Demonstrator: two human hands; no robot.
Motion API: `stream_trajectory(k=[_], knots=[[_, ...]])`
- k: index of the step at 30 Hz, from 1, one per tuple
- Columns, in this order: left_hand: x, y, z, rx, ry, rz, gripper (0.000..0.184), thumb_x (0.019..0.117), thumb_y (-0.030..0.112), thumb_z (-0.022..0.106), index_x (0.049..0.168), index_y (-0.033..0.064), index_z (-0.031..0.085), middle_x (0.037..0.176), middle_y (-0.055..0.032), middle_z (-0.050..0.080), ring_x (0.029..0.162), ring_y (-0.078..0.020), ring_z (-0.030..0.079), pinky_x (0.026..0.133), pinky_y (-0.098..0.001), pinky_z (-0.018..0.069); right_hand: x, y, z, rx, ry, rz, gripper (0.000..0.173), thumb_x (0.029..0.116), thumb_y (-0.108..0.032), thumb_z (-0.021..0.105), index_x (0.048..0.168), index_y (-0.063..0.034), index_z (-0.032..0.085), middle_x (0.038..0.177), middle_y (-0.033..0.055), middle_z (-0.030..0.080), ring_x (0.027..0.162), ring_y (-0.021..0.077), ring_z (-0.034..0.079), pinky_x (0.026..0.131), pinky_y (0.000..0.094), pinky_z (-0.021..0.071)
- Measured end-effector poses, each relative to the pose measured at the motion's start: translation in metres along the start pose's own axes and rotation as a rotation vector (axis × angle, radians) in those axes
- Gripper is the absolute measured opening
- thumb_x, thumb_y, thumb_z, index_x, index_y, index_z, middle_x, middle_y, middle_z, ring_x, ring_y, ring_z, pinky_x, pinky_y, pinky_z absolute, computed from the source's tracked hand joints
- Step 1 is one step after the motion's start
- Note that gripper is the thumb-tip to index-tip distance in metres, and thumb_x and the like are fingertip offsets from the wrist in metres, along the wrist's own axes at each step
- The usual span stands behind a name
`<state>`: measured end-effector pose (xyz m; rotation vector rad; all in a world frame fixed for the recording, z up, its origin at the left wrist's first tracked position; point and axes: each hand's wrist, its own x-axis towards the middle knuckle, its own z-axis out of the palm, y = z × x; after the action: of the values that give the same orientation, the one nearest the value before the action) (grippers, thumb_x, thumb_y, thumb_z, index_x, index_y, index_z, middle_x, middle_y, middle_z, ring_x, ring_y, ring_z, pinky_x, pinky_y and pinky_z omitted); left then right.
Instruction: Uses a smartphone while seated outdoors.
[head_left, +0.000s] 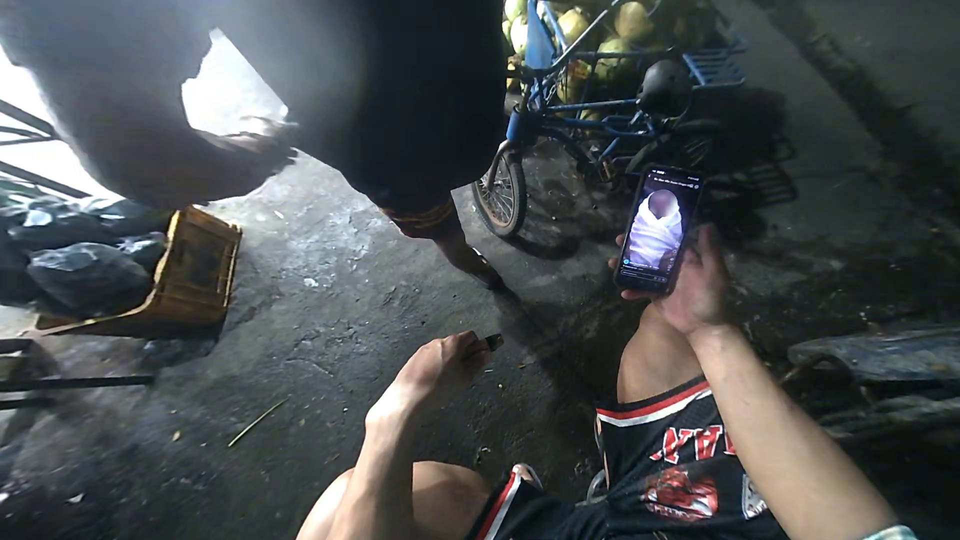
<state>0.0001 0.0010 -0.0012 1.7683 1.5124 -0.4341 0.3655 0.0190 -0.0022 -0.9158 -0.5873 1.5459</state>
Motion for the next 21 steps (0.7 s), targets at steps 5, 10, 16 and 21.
stream_trajectory(k=[5, 10, 16, 21], knots=[[-0.001, -0.001, -0.001, -0.011, 0.001, 0.032, 0.037, 0.1053, 0.044, 0.055, 0.119, 0.0109, 0.066, 0.100, -0.0145, 0.070, 0.095, -0.0332, 0.069, 0.084, -0.0585, 0.0541, 0.000, 0.002, 0.003, 0.019, 0.026, -0.032, 0.079, 0.1011, -0.071, 0.010, 0.148, -0.0178, 0.044, 0.129, 0.0218, 0.065, 0.101, 0.0428, 0.071, 0.061, 0.0541, 0.0618], [-0.003, 0.002, 0.000, 0.002, 0.010, 0.016, 0.036, 0.1050, 0.044, 0.055, 0.118, 0.0120, 0.066, 0.103, -0.0135, 0.071, 0.097, -0.0326, 0.070, 0.086, -0.0595, 0.0540, 0.003, 0.003, -0.004, 0.026, -0.048, -0.022, 0.084, 0.0985, -0.076, 0.011, 0.150, -0.0164, 0.041, 0.133, 0.0228, 0.063, 0.105, 0.0440, 0.070, 0.062, 0.0540, 0.0628], [0.000, -0.002, -0.001, -0.019, -0.025, 0.027, 0.038, 0.1057, 0.044, 0.054, 0.121, 0.0111, 0.065, 0.104, -0.0156, 0.070, 0.099, -0.0341, 0.069, 0.087, -0.0593, 0.0529, 0.002, 0.002, -0.002, 0.025, -0.055, -0.037, 0.081, 0.0991, -0.074, 0.012, 0.150, -0.0180, 0.041, 0.133, 0.0219, 0.063, 0.105, 0.0432, 0.070, 0.062, 0.0525, 0.0629], [0.001, -0.002, -0.001, 0.030, -0.032, 0.021, 0.042, 0.1062, 0.048, 0.051, 0.119, 0.0092, 0.064, 0.099, -0.0167, 0.069, 0.094, -0.0356, 0.068, 0.083, -0.0604, 0.0528, 0.003, 0.003, -0.006, 0.038, -0.078, -0.024, 0.084, 0.0982, -0.076, 0.011, 0.150, -0.0161, 0.041, 0.134, 0.0229, 0.063, 0.106, 0.0438, 0.070, 0.064, 0.0536, 0.0630]])
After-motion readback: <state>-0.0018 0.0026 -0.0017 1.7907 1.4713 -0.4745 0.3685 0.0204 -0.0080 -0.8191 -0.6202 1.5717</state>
